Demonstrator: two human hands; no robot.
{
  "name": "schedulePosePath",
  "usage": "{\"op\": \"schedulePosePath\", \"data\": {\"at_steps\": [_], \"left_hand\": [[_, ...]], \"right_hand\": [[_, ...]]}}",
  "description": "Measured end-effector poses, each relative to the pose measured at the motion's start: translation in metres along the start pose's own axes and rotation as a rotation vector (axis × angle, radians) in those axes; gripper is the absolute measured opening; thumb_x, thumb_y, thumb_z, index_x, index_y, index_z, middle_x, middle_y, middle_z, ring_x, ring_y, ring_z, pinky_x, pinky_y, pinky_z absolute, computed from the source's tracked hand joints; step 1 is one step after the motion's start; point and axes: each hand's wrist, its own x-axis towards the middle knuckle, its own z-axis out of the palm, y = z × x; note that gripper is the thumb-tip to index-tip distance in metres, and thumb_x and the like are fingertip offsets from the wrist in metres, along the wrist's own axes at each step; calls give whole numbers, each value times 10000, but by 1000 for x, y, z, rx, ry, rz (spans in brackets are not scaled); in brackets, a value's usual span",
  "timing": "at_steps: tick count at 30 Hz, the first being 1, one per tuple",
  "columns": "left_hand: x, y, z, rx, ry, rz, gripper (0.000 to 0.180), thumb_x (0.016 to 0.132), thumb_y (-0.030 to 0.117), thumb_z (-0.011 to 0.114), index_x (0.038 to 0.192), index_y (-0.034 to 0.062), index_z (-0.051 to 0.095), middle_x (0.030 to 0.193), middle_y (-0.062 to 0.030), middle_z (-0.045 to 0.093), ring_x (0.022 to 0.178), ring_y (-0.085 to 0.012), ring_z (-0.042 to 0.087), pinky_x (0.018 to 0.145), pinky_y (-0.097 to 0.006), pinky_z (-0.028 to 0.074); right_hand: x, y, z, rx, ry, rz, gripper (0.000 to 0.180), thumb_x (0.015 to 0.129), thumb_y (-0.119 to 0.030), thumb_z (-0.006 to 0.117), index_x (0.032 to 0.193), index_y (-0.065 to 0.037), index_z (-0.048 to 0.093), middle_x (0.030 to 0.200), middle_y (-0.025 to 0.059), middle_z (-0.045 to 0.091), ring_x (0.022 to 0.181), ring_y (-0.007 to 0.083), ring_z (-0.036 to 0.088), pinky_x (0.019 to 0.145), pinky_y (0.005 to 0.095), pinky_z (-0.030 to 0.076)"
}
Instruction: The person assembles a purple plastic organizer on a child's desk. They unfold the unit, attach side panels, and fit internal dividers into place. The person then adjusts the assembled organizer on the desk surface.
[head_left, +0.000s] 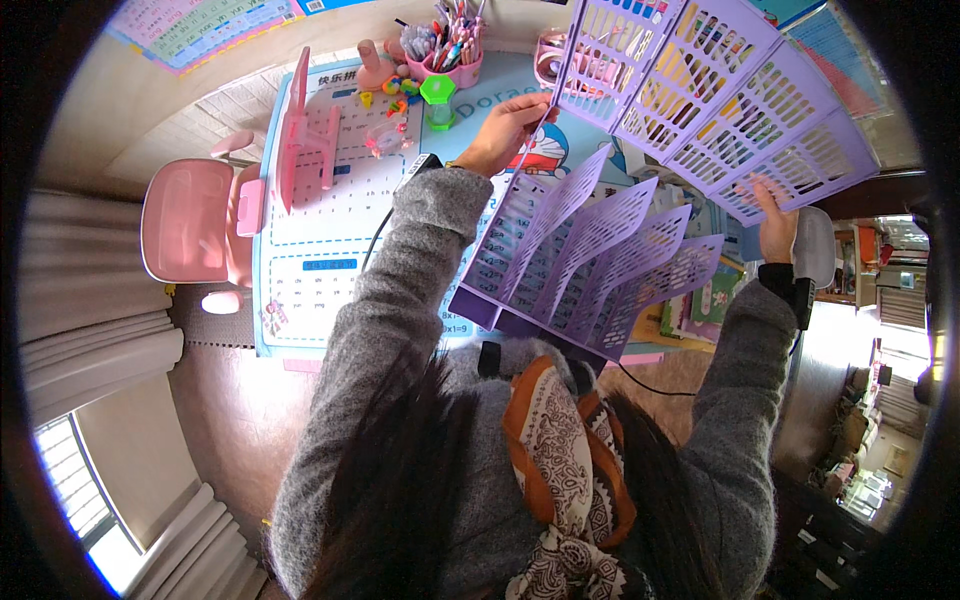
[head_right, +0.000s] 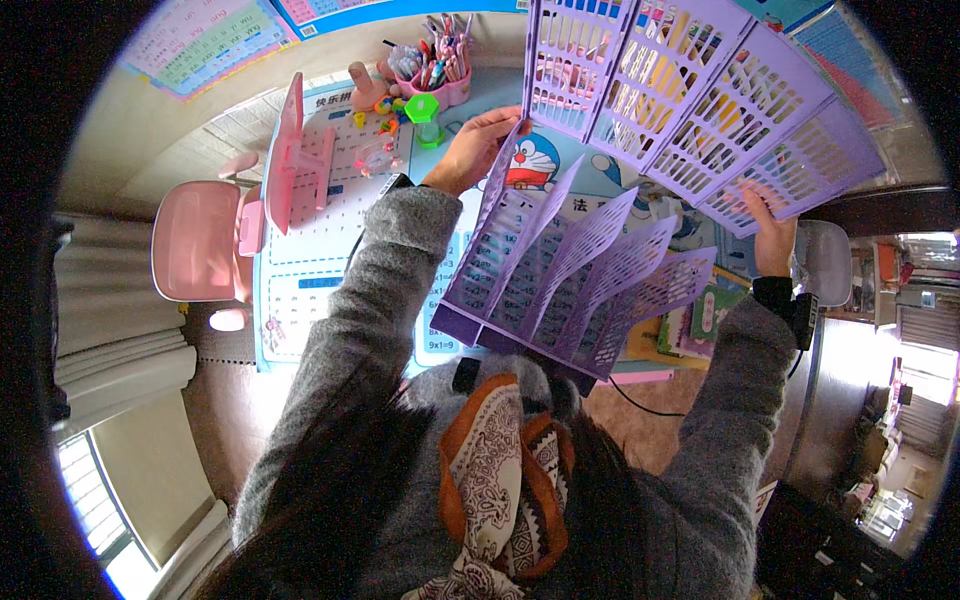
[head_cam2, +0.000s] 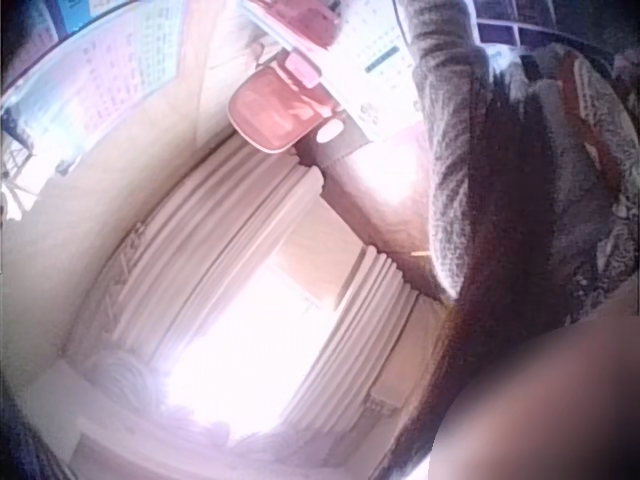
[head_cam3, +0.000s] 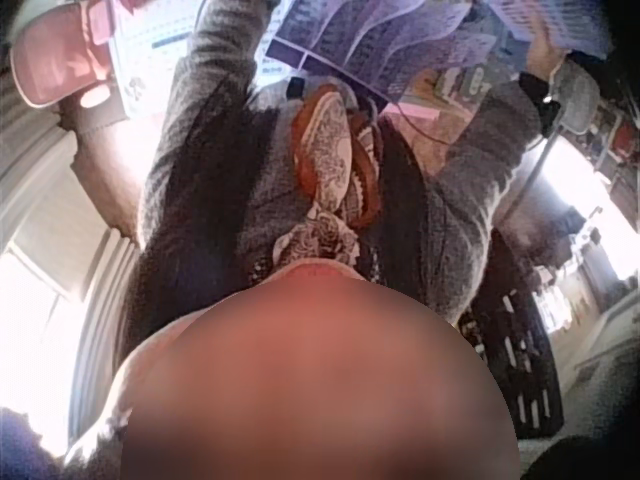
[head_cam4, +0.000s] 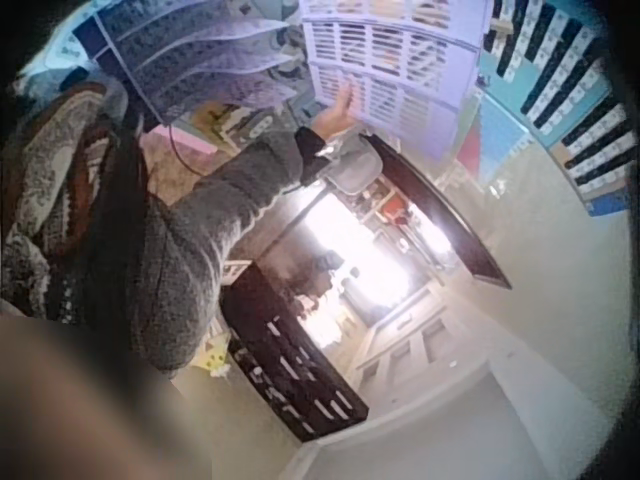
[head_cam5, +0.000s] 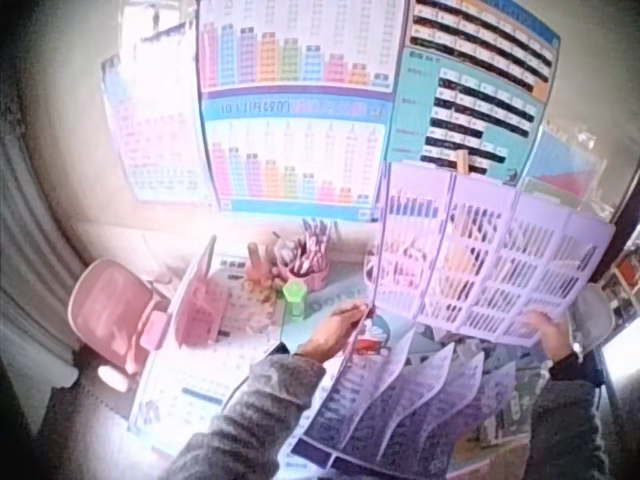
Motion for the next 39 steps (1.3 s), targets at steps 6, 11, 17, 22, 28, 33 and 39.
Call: {"op": "schedulePosePath", "data": {"at_steps": [6, 11, 17, 22, 28, 33, 39], "left_hand": [[-1, 2, 3, -33, 26, -16, 242, 904, 42, 499, 1118, -30, 586, 980, -71, 627, 898, -146, 570, 827, -256, 449], [-2, 2, 5, -37, 36, -5, 243, 900, 63, 512, 1113, -27, 588, 962, -65, 634, 890, -140, 581, 818, -260, 468], [-2, 0, 3, -49, 29, -9, 233, 899, 57, 513, 1102, -13, 602, 960, -53, 636, 879, -131, 572, 811, -254, 460], [-1, -1, 3, -31, 0, -22, 242, 903, 85, 510, 1111, -7, 593, 970, -51, 622, 864, -131, 564, 785, -264, 453], [-4, -1, 4, -31, -56, -2, 280, 919, 116, 485, 1160, -11, 549, 1059, -47, 589, 968, -145, 548, 890, -290, 437], [-2, -5, -2, -72, -17, -45, 263, 902, 83, 517, 1142, -15, 567, 951, -47, 602, 851, -128, 561, 784, -251, 455], [-10, 54, 36, 309, 150, 301, 478, 885, 165, 574, 1313, 21, 418, 1289, -86, 479, 1155, -184, 454, 993, -320, 347]], "right_hand": [[-4, -5, 0, 46, -8, -40, 185, 854, -80, 608, 977, 56, 629, 934, 106, 632, 782, 199, 633, 671, 301, 489], [-8, -9, 0, 63, -32, -72, 187, 857, -79, 605, 980, 61, 628, 929, 114, 635, 792, 208, 637, 673, 304, 488], [-11, -17, 3, 2, -23, -72, 189, 860, -76, 593, 971, 73, 626, 917, 112, 637, 785, 198, 637, 675, 292, 484], [-13, -20, 4, -54, 29, -73, 196, 856, -83, 589, 971, 70, 632, 922, 111, 638, 787, 193, 636, 693, 281, 486], [-15, -20, 11, -3, 88, -44, 177, 830, -68, 615, 958, 50, 641, 933, 105, 632, 784, 203, 642, 686, 291, 509], [-17, -14, 12, 69, 41, -61, 143, 829, -54, 618, 930, 44, 638, 938, 100, 629, 762, 189, 638, 663, 280, 505], [-4, -46, 3, -45, 71, -48, 139, 827, -47, 616, 926, 48, 640, 877, 93, 646, 735, 160, 628, 645, 276, 495]]}}
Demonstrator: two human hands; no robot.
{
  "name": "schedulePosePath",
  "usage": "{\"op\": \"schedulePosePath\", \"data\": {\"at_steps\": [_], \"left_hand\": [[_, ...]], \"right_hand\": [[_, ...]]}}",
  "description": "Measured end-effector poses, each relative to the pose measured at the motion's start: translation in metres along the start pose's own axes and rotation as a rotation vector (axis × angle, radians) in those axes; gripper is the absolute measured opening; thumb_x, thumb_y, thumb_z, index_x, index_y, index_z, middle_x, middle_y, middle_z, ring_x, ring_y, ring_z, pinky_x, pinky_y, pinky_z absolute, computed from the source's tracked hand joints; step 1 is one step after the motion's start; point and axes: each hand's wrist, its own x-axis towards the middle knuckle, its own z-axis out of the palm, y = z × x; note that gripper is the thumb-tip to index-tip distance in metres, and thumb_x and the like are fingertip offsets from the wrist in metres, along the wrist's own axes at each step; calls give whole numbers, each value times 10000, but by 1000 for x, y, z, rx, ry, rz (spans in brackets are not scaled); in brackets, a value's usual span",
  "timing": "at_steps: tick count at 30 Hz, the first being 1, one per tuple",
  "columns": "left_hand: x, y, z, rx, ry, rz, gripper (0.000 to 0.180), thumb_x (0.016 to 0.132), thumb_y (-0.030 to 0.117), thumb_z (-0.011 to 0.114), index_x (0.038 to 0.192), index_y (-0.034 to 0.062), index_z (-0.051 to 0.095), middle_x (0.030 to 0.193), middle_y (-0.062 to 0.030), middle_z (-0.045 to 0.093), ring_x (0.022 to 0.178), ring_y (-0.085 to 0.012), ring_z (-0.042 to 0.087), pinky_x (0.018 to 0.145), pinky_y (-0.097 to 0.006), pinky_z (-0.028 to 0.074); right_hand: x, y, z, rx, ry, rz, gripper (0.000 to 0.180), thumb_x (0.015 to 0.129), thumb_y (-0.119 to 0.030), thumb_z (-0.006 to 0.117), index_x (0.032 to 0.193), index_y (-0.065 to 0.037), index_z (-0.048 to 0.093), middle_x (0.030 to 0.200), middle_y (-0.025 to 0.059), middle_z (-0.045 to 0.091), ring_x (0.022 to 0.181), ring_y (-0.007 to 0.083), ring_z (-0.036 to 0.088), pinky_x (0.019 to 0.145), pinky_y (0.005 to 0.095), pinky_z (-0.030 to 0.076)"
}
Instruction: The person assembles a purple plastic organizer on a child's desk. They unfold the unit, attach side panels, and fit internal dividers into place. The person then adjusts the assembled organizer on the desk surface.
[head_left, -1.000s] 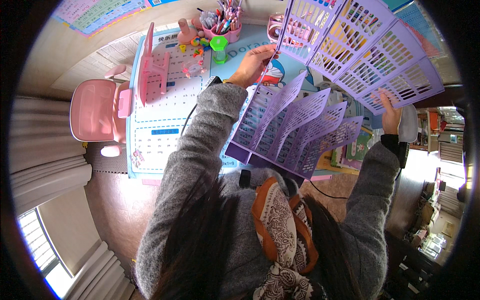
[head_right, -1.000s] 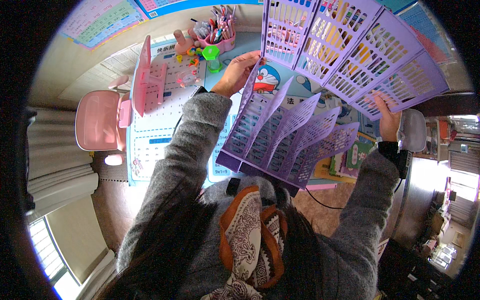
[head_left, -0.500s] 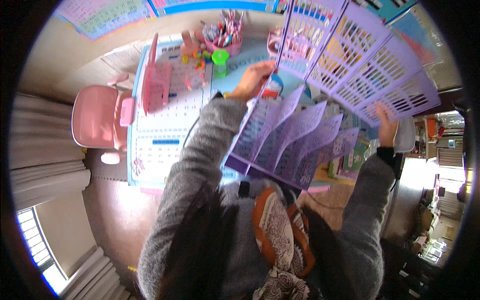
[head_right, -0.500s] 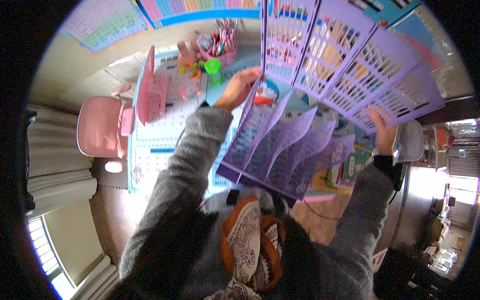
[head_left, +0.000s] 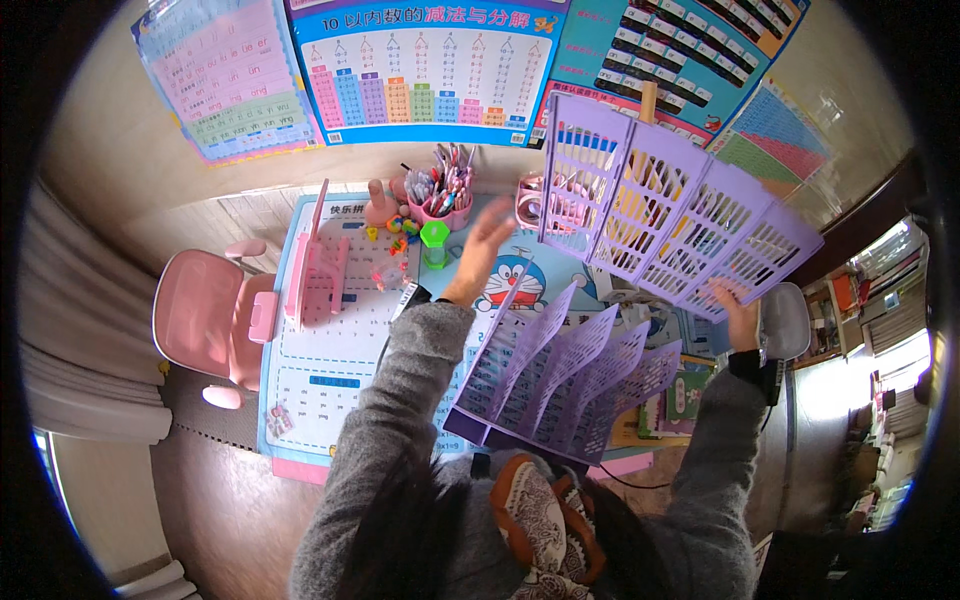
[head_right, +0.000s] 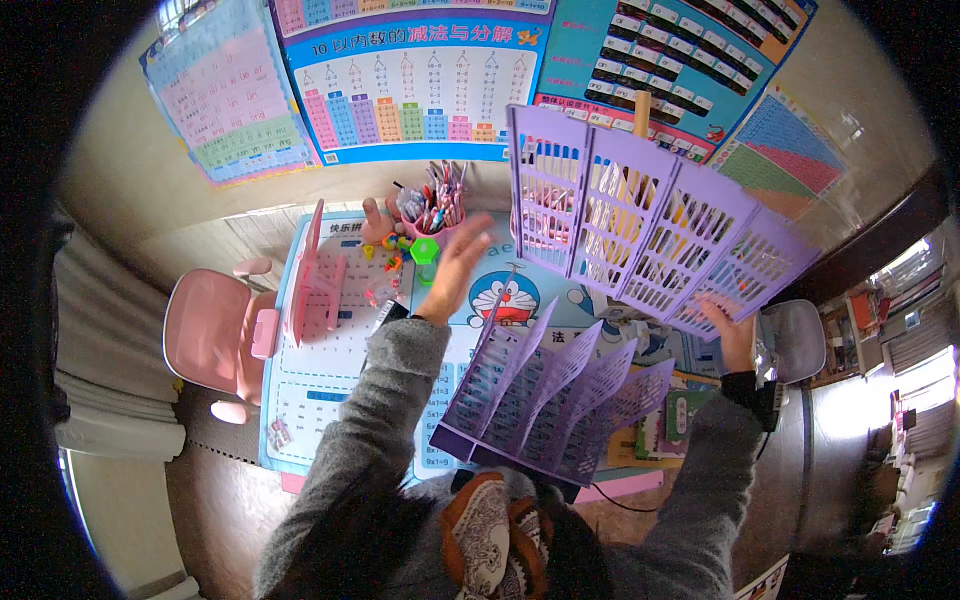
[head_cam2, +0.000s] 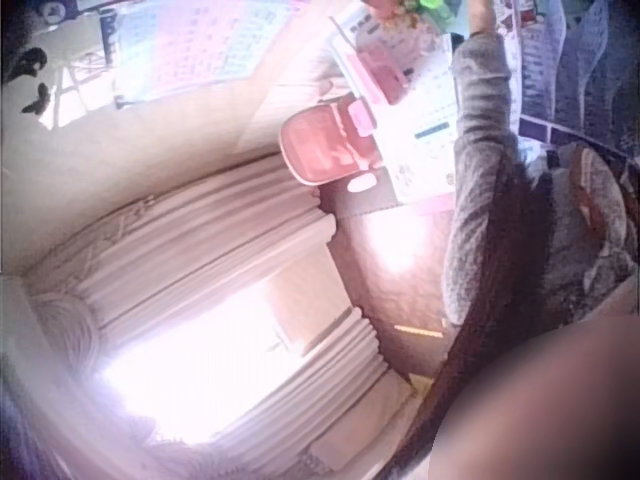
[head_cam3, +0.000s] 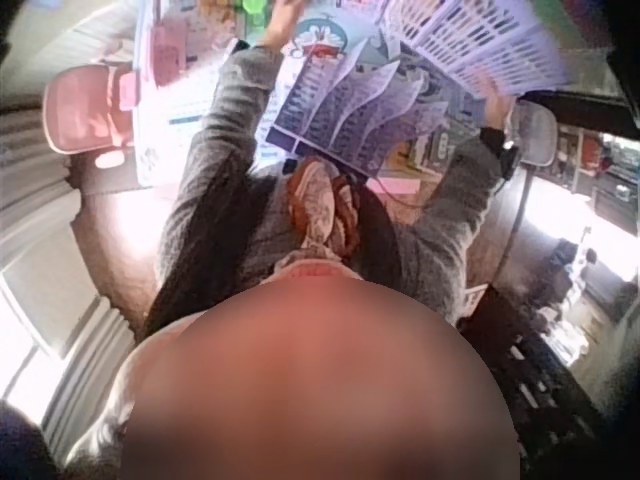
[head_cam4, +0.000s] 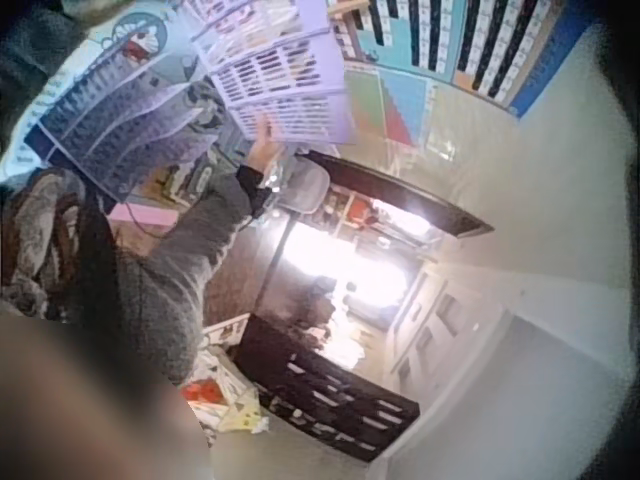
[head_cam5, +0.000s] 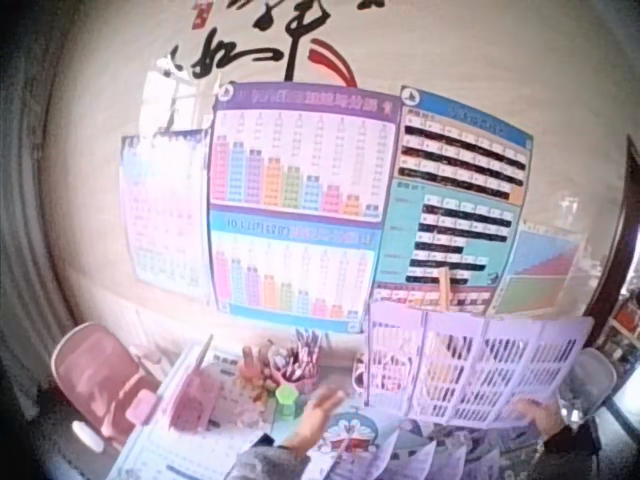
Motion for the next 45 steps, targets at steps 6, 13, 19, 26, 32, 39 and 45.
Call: {"op": "schedulePosePath", "data": {"at_steps": [6, 13, 19, 26, 32, 39, 45], "left_hand": [[11, 135, 31, 1010, -238, 935, 660, 791, 161, 694, 1345, 16, 366, 1285, -141, 486, 1184, -243, 449, 1007, -383, 336], [43, 104, 58, -176, -121, 241, 232, 941, 216, 506, 1094, 48, 556, 1033, -66, 629, 948, -195, 599, 890, -356, 454], [47, 40, 97, -712, -242, 180, 225, 941, 200, 497, 1092, 42, 550, 1093, -68, 596, 1015, -188, 564, 935, -358, 425], [47, 10, 20, -753, -212, -200, 205, 910, 145, 533, 1104, 79, 528, 1003, -44, 612, 901, -168, 586, 801, -322, 484], [46, -6, -43, 8, -220, -119, 174, 910, 120, 534, 1046, 38, 604, 981, -49, 627, 860, -148, 602, 806, -289, 498], [32, -29, -35, 208, -254, -116, 195, 867, 91, 601, 1031, -11, 626, 911, -21, 632, 848, -104, 583, 795, -232, 473], [24, -35, -23, 176, -243, -129, 215, 864, 99, 617, 1031, -36, 635, 940, -44, 637, 865, -112, 592, 814, -239, 484]], "right_hand": [[54, -127, -12, -543, -112, -219, 341, 792, -222, 712, 1028, 16, 648, 903, 81, 685, 783, 141, 639, 729, 276, 496], [91, -134, 28, -356, 883, -853, 590, 813, -208, 679, 1306, -28, 409, 1315, 113, 454, 1141, 176, 485, 963, 345, 403], [60, -55, 125, 700, -366, 14, 691, 882, -291, 562, 1419, -65, 191, 1401, 153, 346, 1250, 247, 400, 1006, 452, 353], [46, -3, 92, 347, -181, 46, 244, 888, -165, 574, 1075, -14, 614, 1031, 68, 629, 863, 148, 628, 629, 290, 548], [17, 38, 49, 209, -121, 196, 257, 898, -174, 561, 1075, 5, 615, 1049, 77, 621, 888, 154, 618, 681, 288, 555], [-5, 69, 30, 195, -119, 222, 225, 903, -161, 554, 1039, 6, 617, 1003, 73, 610, 859, 160, 619, 672, 309, 560], [-19, 70, 18, 218, -80, 197, 208, 893, -150, 564, 1006, 16, 615, 996, 91, 614, 825, 171, 623, 638, 304, 552]]}}
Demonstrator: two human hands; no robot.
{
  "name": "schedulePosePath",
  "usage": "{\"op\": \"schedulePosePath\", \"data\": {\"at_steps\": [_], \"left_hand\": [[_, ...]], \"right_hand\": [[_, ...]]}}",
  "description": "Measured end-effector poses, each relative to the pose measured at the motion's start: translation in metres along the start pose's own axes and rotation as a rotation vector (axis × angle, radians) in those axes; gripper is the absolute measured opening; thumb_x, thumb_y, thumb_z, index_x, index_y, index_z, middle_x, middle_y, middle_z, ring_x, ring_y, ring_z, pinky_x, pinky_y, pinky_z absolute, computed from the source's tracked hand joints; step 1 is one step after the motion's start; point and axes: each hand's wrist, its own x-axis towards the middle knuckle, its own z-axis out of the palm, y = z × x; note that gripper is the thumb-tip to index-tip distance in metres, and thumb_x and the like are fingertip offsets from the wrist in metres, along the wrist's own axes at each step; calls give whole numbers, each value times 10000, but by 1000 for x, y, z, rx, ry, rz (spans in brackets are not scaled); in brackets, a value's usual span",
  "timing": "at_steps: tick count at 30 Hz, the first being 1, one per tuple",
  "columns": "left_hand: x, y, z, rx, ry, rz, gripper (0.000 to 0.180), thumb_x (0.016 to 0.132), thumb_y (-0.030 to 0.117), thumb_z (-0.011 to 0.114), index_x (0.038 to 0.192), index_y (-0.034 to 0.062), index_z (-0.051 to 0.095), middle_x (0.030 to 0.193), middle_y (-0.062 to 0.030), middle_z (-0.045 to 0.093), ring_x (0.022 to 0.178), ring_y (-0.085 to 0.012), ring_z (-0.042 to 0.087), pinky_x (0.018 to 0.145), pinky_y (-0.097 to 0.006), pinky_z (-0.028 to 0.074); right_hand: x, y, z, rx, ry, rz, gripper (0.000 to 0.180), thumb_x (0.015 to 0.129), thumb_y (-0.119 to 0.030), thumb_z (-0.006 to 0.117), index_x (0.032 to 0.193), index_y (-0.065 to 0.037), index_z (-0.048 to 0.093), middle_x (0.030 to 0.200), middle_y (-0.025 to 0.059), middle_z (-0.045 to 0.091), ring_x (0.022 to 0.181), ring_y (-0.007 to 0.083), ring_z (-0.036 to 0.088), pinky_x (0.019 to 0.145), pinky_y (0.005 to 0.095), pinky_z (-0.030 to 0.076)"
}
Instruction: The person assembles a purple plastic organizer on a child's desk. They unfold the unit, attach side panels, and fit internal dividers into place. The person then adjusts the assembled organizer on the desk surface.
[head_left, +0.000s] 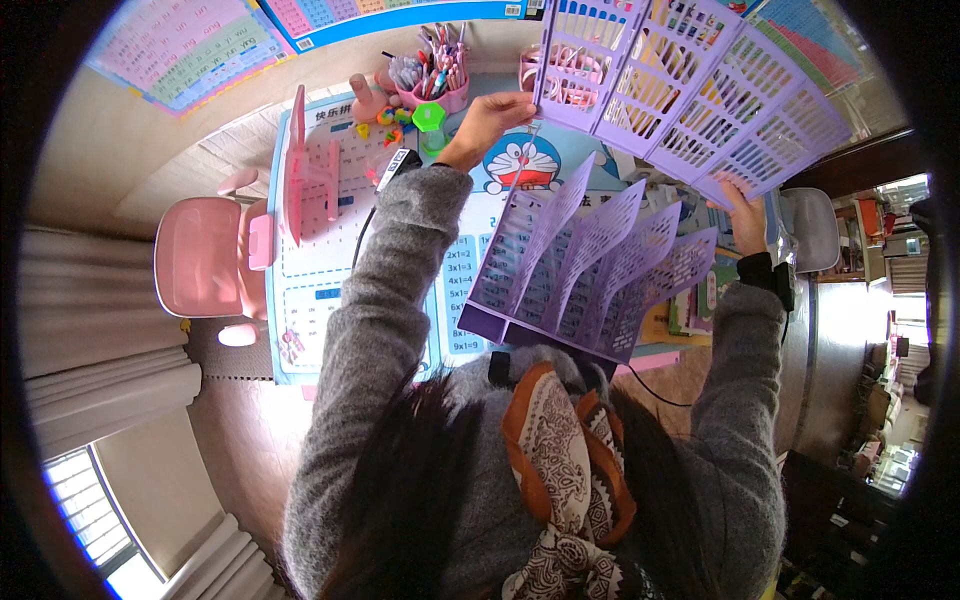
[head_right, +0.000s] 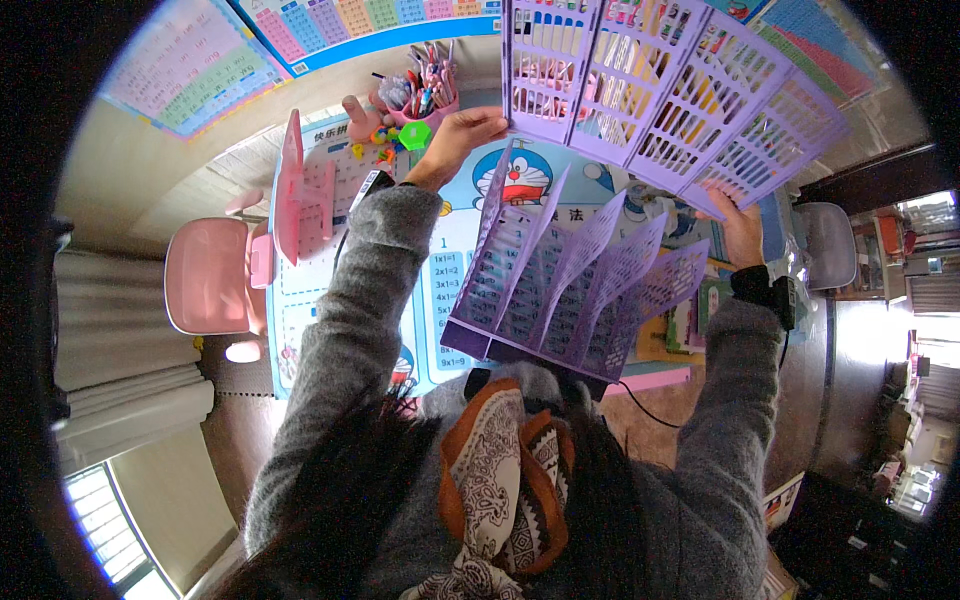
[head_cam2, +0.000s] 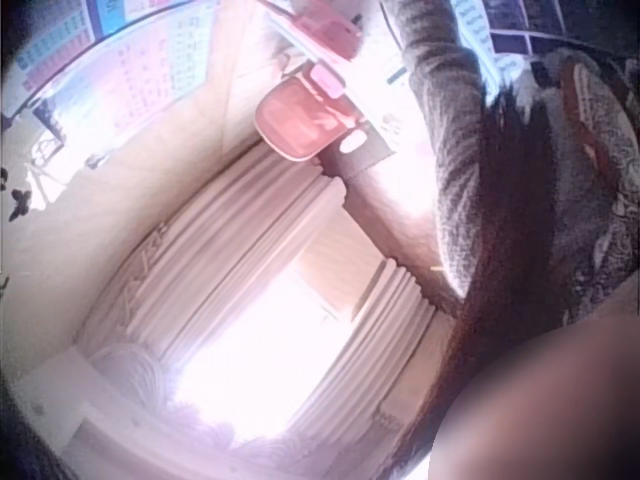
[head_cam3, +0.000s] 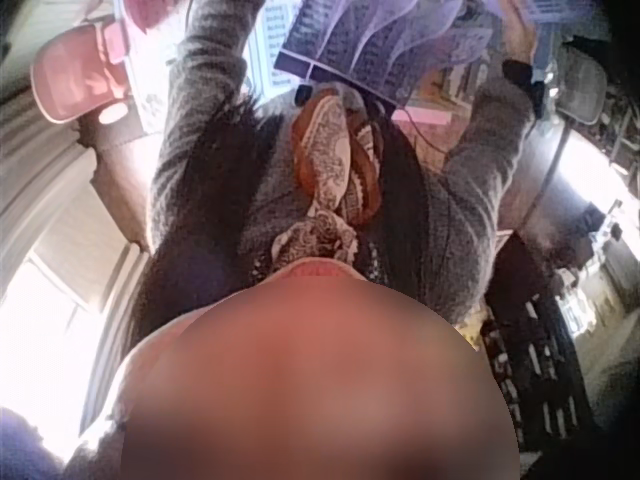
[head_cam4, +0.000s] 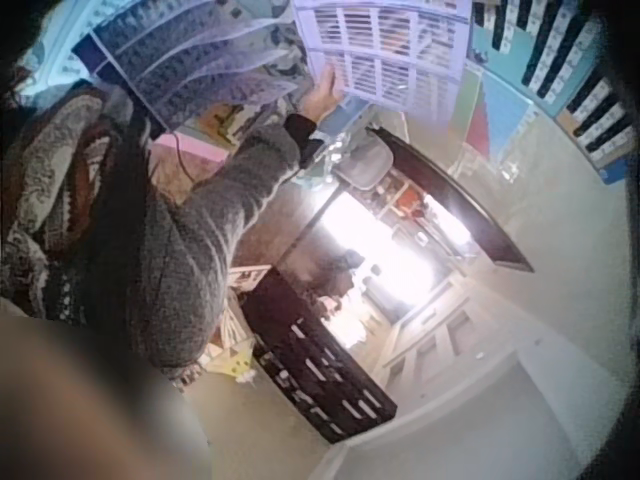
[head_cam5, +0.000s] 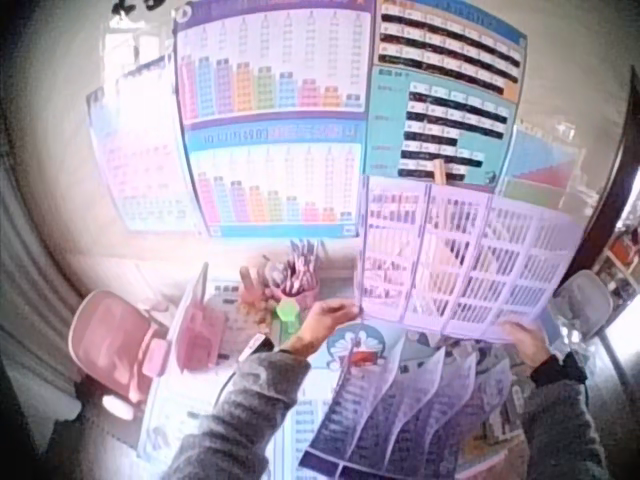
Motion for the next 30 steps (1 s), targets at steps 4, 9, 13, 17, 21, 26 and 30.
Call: {"op": "schedulePosePath", "data": {"at_steps": [4, 9, 13, 17, 21, 26, 30], "left_hand": [[-1, 1, 6, -45, -9, -38, 238, 864, 107, 619, 1055, -33, 629, 954, -59, 643, 873, -129, 605, 830, -252, 491], [-4, 4, 5, -100, -38, -73, 244, 869, 104, 606, 1073, -30, 623, 983, -78, 647, 873, -147, 616, 837, -273, 499], [-7, 4, 5, -84, -29, -56, 245, 878, 106, 593, 1078, -32, 621, 992, -82, 647, 873, -144, 617, 840, -280, 500], [-8, 2, 4, -75, -19, -43, 249, 884, 110, 584, 1084, -35, 618, 992, -81, 647, 884, -137, 613, 847, -275, 495], [-8, 0, 5, -83, -41, -21, 245, 877, 139, 600, 1064, -17, 631, 985, -74, 644, 896, -139, 611, 864, -272, 493], [-8, -2, 10, -102, -34, -36, 228, 874, 145, 609, 1042, -8, 638, 963, -61, 643, 894, -137, 609, 859, -271, 495], [-6, -3, 12, -57, -20, -44, 228, 875, 142, 608, 1043, -9, 637, 965, -55, 644, 896, -132, 608, 856, -267, 492]], "right_hand": [[-7, 0, -4, 30, 2, 0, 209, 888, -150, 570, 1012, 14, 610, 991, 90, 611, 810, 171, 621, 623, 301, 546], [-12, 0, -7, 27, 31, 6, 178, 888, -141, 569, 976, 8, 610, 982, 89, 609, 800, 167, 618, 629, 300, 543], [-14, 0, -6, 47, -28, -6, 156, 894, -128, 558, 952, 6, 610, 971, 87, 608, 802, 165, 616, 646, 297, 540], [-14, 1, -5, 31, -24, -23, 155, 898, -121, 549, 961, 6, 611, 973, 88, 605, 812, 170, 615, 656, 303, 541], [-14, 2, -8, 4, 13, -19, 158, 897, -121, 551, 968, 6, 612, 1001, 91, 600, 837, 176, 614, 663, 314, 543], [-14, 4, -17, -3, -12, -18, 179, 895, -127, 555, 999, 8, 610, 1013, 88, 597, 878, 177, 607, 672, 319, 549], [-15, 6, -23, -7, 15, -1, 195, 895, -133, 558, 1026, 1, 611, 1011, 83, 601, 896, 171, 598, 672, 318, 554]]}}
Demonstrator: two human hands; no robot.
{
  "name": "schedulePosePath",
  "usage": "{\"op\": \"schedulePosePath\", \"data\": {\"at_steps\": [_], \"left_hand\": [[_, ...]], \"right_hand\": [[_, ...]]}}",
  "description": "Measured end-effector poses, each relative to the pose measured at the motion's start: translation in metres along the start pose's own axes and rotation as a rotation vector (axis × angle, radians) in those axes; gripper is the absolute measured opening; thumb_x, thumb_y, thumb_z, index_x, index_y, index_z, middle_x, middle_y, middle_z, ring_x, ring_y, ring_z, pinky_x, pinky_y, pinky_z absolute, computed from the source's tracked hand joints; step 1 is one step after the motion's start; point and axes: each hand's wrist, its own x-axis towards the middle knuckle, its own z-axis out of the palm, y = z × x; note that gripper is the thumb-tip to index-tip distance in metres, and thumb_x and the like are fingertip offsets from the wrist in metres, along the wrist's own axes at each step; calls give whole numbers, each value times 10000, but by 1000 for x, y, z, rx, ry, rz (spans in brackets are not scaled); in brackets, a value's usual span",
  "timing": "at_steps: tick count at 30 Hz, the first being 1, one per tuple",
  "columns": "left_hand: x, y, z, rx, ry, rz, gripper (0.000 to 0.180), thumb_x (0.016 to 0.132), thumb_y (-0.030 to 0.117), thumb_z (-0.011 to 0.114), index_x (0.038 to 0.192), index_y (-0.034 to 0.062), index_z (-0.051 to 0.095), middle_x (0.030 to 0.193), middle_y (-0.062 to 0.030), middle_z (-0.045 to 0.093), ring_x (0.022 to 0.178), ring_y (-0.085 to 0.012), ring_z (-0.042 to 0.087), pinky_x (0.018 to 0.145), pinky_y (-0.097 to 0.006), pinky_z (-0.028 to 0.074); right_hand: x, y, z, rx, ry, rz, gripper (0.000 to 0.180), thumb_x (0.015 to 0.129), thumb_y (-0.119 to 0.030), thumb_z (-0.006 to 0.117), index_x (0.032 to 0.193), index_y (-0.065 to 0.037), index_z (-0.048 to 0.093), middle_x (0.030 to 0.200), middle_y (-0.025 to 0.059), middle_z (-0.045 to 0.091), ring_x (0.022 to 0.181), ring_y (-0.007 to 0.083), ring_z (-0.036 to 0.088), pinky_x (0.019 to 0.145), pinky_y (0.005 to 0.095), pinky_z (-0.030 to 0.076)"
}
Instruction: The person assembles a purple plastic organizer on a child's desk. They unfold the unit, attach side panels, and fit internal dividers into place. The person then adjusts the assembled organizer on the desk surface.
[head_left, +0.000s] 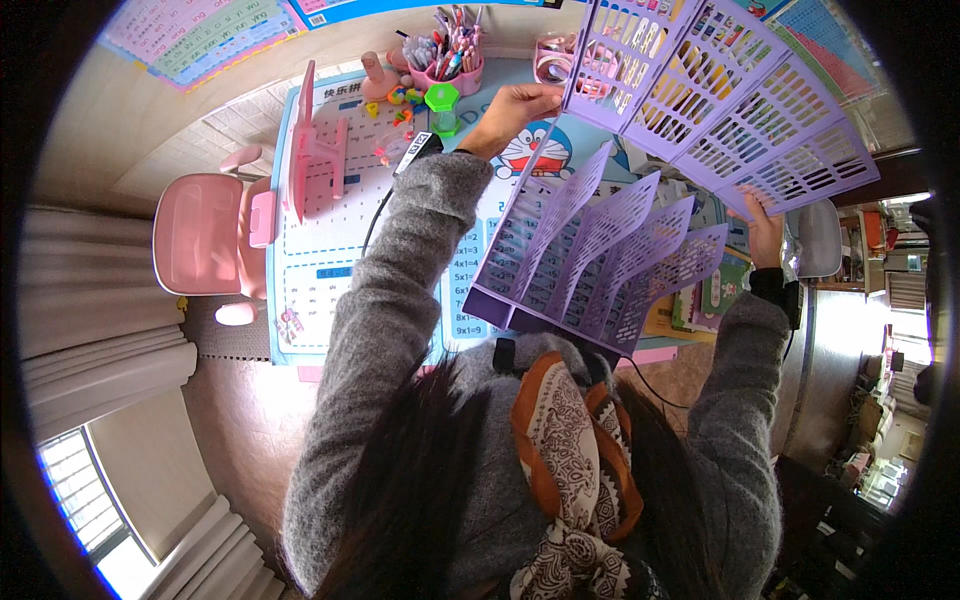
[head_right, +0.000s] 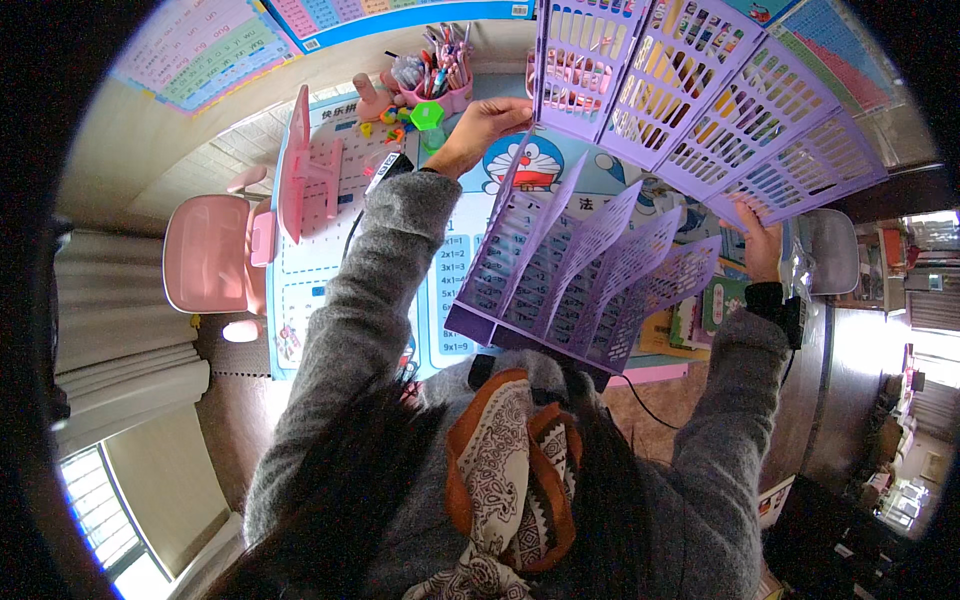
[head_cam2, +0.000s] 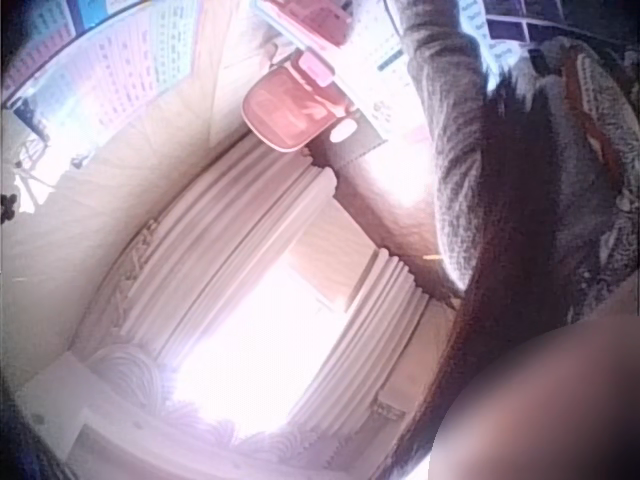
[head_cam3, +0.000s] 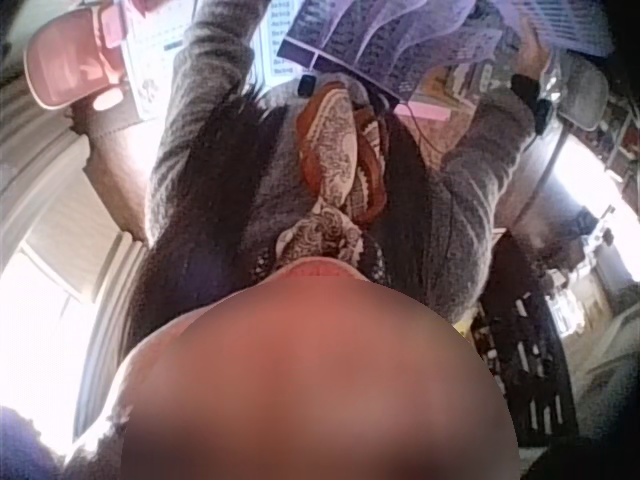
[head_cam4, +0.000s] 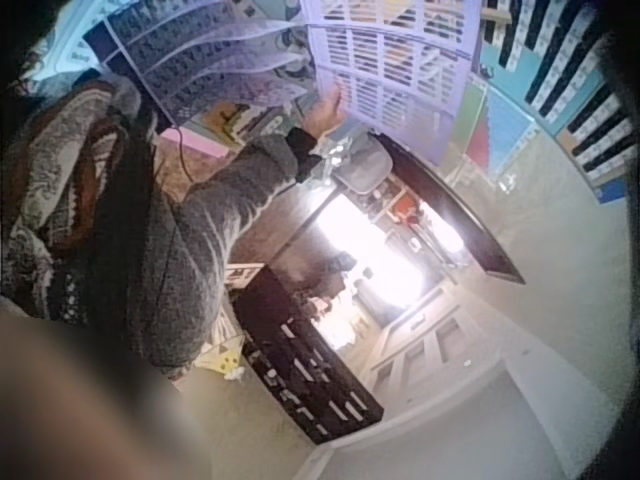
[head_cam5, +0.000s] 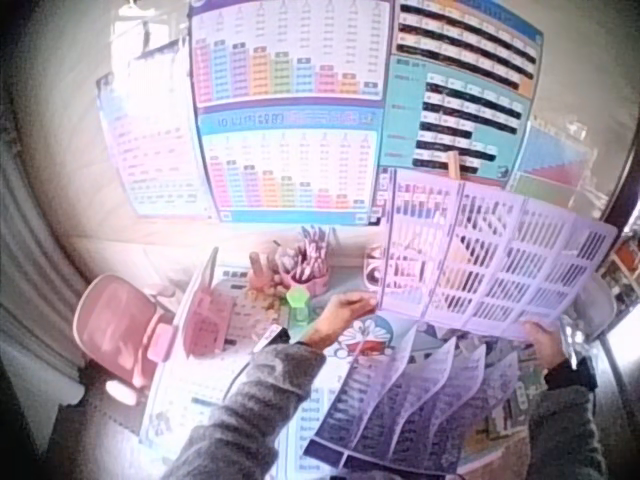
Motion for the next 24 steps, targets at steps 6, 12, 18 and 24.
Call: {"op": "schedulePosePath", "data": {"at_steps": [6, 12, 18, 24], "left_hand": [[-1, -2, -1, 18, -29, 8, 225, 883, 139, 595, 1051, -3, 636, 974, -52, 644, 901, -128, 605, 862, -264, 486], [-3, 0, -6, 50, -23, 0, 221, 884, 130, 589, 1055, -5, 632, 995, -49, 639, 922, -123, 596, 871, -261, 471], [-13, 3, -13, 220, -92, 63, 276, 869, 131, 603, 1109, -5, 605, 1040, -62, 634, 997, -142, 570, 902, -277, 440], [-20, -9, -16, 334, -40, 123, 339, 856, 156, 610, 1144, -22, 582, 1081, -102, 634, 1017, -175, 584, 880, -301, 453]], "right_hand": [[-1, 0, -3, -4, -26, -25, 193, 888, -129, 572, 1025, 0, 614, 1012, 75, 603, 900, 175, 596, 676, 326, 560], [-2, -4, 5, -24, -29, -58, 176, 894, -142, 570, 973, 9, 616, 1006, 76, 600, 902, 170, 590, 677, 319, 552], [6, -8, 14, -76, -38, -49, 143, 897, -121, 560, 935, 3, 619, 982, 82, 600, 853, 157, 591, 665, 306, 545], [11, -4, 23, -90, -86, -84, 174, 906, -140, 552, 948, 11, 626, 969, 82, 607, 817, 149, 593, 671, 304, 543]]}}
